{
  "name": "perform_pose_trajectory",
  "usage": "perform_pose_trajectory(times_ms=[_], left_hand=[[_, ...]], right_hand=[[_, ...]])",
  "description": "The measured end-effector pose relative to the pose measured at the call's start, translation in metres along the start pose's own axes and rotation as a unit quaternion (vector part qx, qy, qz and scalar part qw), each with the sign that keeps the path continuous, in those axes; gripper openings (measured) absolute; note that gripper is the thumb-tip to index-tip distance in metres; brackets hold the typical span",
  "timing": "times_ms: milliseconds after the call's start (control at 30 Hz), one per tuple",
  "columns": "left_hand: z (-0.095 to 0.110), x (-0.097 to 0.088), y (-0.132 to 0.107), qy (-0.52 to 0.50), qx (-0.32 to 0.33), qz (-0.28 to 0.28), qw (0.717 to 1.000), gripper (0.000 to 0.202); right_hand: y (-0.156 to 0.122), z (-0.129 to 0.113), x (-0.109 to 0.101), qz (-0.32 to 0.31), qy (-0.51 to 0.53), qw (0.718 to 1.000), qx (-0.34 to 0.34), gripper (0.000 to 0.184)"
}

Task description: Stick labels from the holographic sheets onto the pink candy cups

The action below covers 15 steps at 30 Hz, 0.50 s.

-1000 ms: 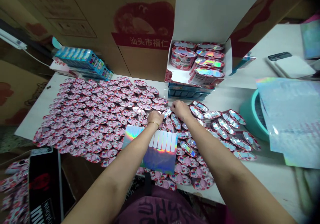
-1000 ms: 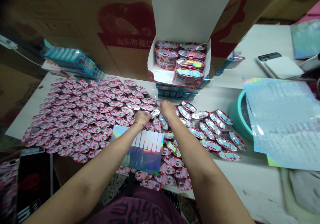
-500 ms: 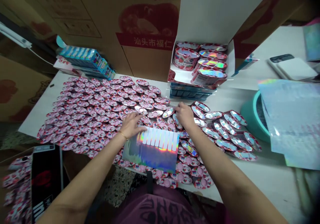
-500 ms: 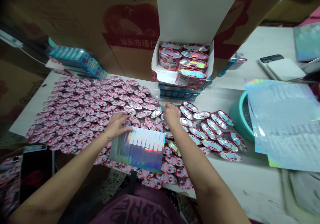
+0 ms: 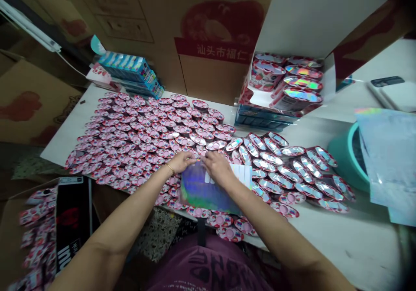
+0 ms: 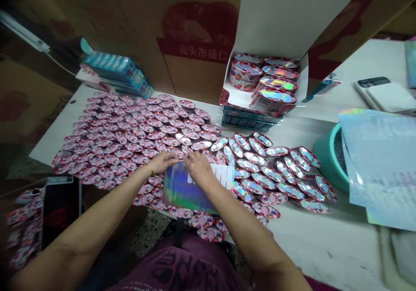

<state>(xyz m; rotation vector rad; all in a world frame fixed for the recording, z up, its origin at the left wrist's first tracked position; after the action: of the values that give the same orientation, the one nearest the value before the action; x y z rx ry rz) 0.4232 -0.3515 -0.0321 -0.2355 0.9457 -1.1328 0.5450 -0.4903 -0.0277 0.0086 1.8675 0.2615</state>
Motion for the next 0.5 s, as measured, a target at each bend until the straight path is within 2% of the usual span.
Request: perform_pose_trajectory(times_ms=[67, 133, 267, 333, 400, 467, 500], left_hand=[[0.000, 0.000, -0.002, -0.045, 0.006, -0.018, 0.999, 0.021], [-0.004, 0.003, -0.003, -0.078, 0.003, -0.033, 0.996, 0.021], [-0.013, 0.012, -0.004, -0.090, -0.013, -0.049, 0.995, 0.022], [-0.013, 0.017, -0.004, -0.055, -0.009, -0.037, 0.998, 0.022], [-0.009, 0.021, -0.006, 0.015, 0.000, -0.010, 1.000, 0.021], [-0.004, 0.023, -0.008, 0.101, 0.020, 0.027, 0.994, 0.019], [-0.001, 0.023, -0.009, 0.138, 0.033, 0.050, 0.989, 0.018]], right_hand=[[-0.002, -0.014, 0.015, 0.003, -0.019, 1.000, 0.014, 0.029], [-0.011, -0.018, 0.029, 0.022, -0.026, 0.999, 0.011, 0.031], [-0.033, -0.017, 0.045, 0.057, -0.004, 0.997, -0.049, 0.030], [-0.037, -0.019, 0.043, 0.075, 0.027, 0.996, -0.037, 0.027], [-0.037, -0.025, 0.034, 0.097, 0.090, 0.991, 0.007, 0.021], [-0.036, -0.030, 0.018, 0.135, 0.200, 0.968, 0.071, 0.015], [-0.036, -0.031, 0.009, 0.164, 0.267, 0.943, 0.109, 0.014]])
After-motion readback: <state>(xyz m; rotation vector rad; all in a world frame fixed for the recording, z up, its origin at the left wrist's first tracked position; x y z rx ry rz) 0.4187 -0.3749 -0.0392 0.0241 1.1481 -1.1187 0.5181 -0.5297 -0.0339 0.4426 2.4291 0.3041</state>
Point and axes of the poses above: each hand's wrist, its own y-axis towards the middle knuckle, its own x-axis out of the palm, z = x × y, the point moved 1 cm from there along y, towards the middle knuckle, and after that the axes turned 14 degrees about -x, right-handed, at the moved point
